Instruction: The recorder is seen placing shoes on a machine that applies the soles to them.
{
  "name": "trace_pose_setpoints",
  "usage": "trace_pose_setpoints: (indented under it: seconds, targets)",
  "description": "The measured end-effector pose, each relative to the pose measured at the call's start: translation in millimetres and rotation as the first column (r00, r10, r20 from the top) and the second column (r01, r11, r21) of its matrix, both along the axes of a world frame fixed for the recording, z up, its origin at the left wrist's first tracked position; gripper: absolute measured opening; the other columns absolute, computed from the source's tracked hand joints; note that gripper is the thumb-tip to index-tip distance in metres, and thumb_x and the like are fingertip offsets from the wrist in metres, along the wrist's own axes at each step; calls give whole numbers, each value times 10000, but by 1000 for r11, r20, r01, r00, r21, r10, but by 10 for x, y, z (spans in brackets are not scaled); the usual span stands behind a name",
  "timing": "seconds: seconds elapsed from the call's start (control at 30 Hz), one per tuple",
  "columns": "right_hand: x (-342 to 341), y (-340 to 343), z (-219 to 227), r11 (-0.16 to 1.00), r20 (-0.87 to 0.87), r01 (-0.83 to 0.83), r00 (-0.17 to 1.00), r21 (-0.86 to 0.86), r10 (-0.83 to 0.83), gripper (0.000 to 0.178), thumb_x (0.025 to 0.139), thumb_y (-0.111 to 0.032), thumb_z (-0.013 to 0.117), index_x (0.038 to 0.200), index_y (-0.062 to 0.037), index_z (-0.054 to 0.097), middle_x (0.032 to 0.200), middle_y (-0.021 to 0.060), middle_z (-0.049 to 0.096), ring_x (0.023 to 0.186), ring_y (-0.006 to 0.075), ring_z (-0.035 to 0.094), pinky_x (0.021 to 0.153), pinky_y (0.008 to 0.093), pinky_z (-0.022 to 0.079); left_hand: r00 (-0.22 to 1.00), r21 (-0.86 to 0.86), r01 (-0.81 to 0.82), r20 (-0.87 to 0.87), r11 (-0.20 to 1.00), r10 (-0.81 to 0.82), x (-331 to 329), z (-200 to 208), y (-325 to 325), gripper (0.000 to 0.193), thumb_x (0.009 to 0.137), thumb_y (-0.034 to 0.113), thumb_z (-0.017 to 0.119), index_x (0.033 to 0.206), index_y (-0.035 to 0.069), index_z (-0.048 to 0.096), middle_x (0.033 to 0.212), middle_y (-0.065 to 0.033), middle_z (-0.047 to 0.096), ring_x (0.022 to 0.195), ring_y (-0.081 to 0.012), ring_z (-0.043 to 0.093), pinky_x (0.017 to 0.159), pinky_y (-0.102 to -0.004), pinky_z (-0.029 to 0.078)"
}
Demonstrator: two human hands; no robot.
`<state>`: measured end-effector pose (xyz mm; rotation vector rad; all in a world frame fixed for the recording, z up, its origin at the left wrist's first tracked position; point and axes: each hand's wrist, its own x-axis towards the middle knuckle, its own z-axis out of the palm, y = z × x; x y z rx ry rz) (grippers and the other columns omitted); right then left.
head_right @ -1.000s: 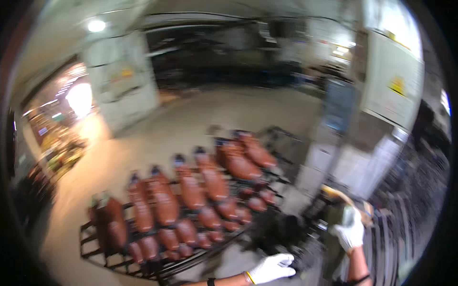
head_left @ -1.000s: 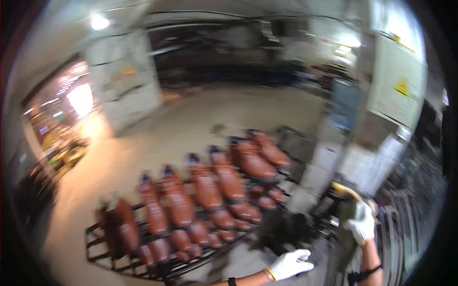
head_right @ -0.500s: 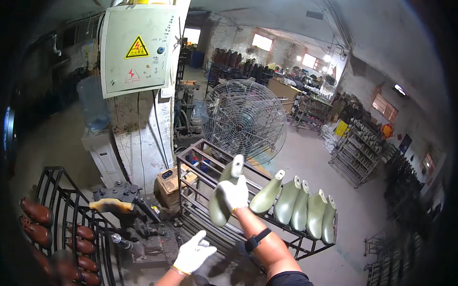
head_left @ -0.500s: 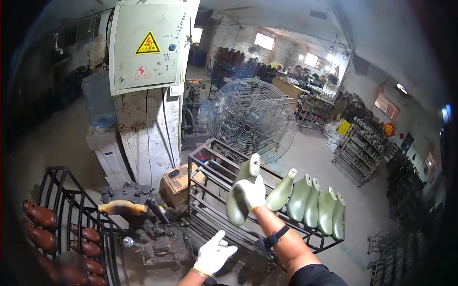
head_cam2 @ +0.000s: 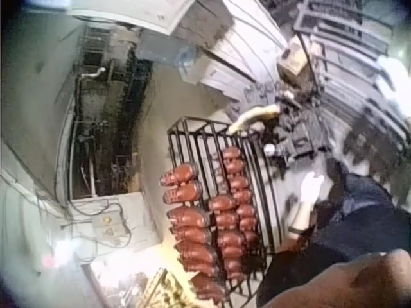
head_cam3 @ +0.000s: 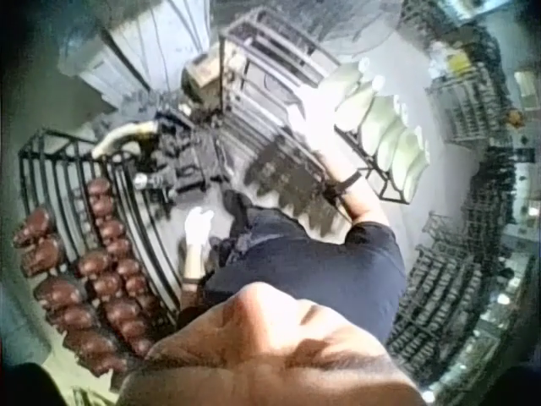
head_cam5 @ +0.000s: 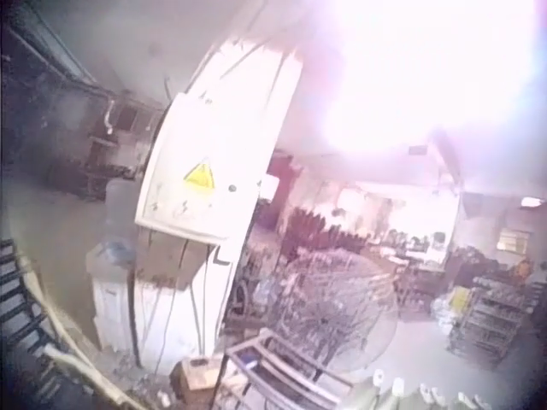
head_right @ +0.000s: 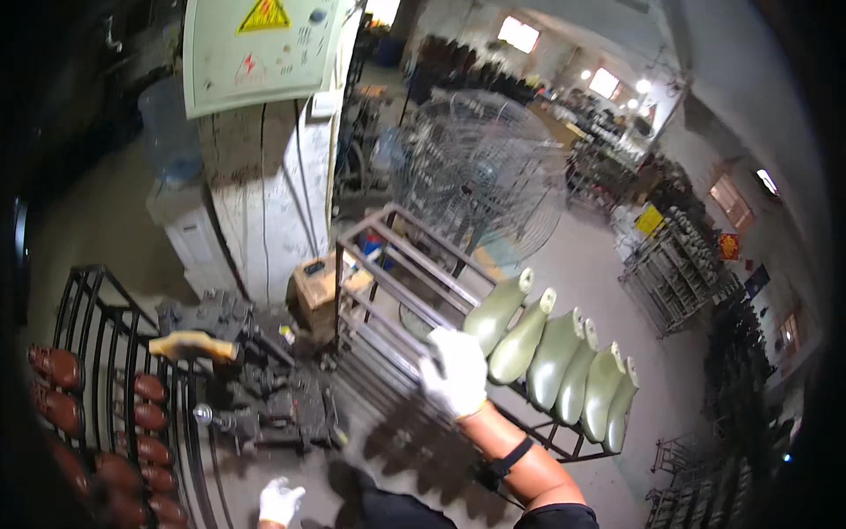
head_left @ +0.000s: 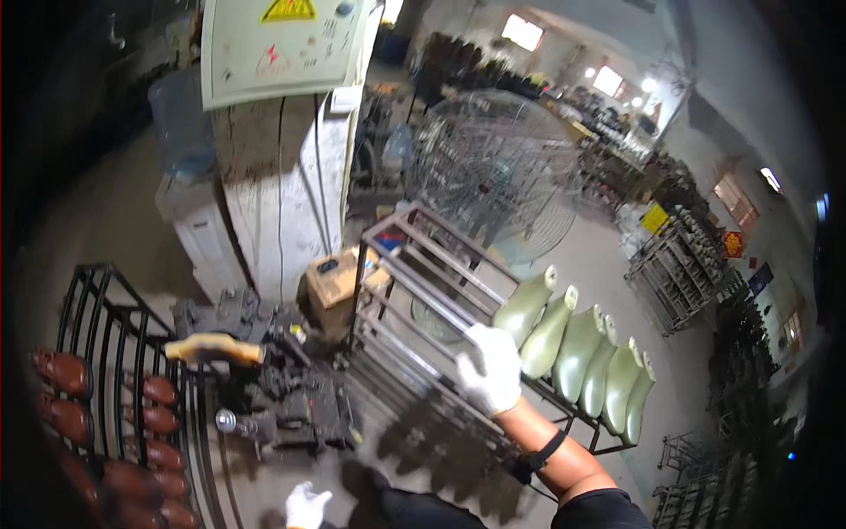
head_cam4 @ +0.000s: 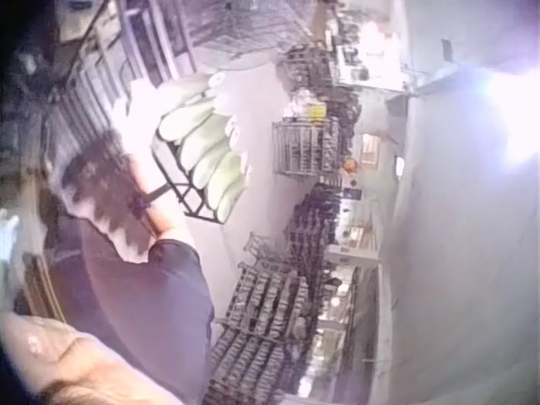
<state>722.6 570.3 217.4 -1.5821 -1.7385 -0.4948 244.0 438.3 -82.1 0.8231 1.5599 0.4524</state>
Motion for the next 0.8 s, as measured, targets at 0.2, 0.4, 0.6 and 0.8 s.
trace_pose_setpoints:
  seconds: [0.2, 0.4, 0.6, 0.8]
  targets:
    - [775, -439, -1646, 534, -52, 331, 814, -778, -579, 553, 825, -429, 814, 1133, 20, 711, 978, 291, 721, 969, 461, 703, 869, 559, 521, 956, 127, 184, -252, 975, -147, -245, -51, -596, 613, 882, 211, 880, 1358, -84, 630, 928, -142, 774, 770, -233, 732, 693, -353, 597]
    - [1501, -727, -2494, 301, 82, 362, 748, -882, -658, 516, 902, -561, 702, 978, -55, 774, 970, 287, 745, 990, 487, 719, 862, 564, 529, 937, -52, 0, -349, 999, -18, -787, 106, -1269, 655, 838, 310, 924, 1291, -89, 668, 1206, -231, 761, 1054, -275, 755, 930, -359, 595]
    - [1739, -872, -3820, 660, -217, 103, 897, -744, -385, 338, 881, -285, 790, 1055, 3, 824, 781, 217, 744, 695, 240, 657, 634, 450, 483, 783, 249, 293, -617, 923, -82, -499, 923, -1009, 482, 960, 470, 744, 1184, 45, 785, 1146, -135, 782, 1082, -348, 728, 957, -398, 586]
    - [194, 141, -3605, 586, -221, -209, 974, -783, 51, 321, 925, -303, 711, 1047, -22, 809, 865, 217, 748, 787, 295, 680, 703, 473, 515, 621, 613, -237, -501, 754, 603, -1238, 1995, -914, 529, 950, 395, 779, 1283, -8, 700, 1215, -172, 759, 1043, -288, 750, 934, -380, 581]
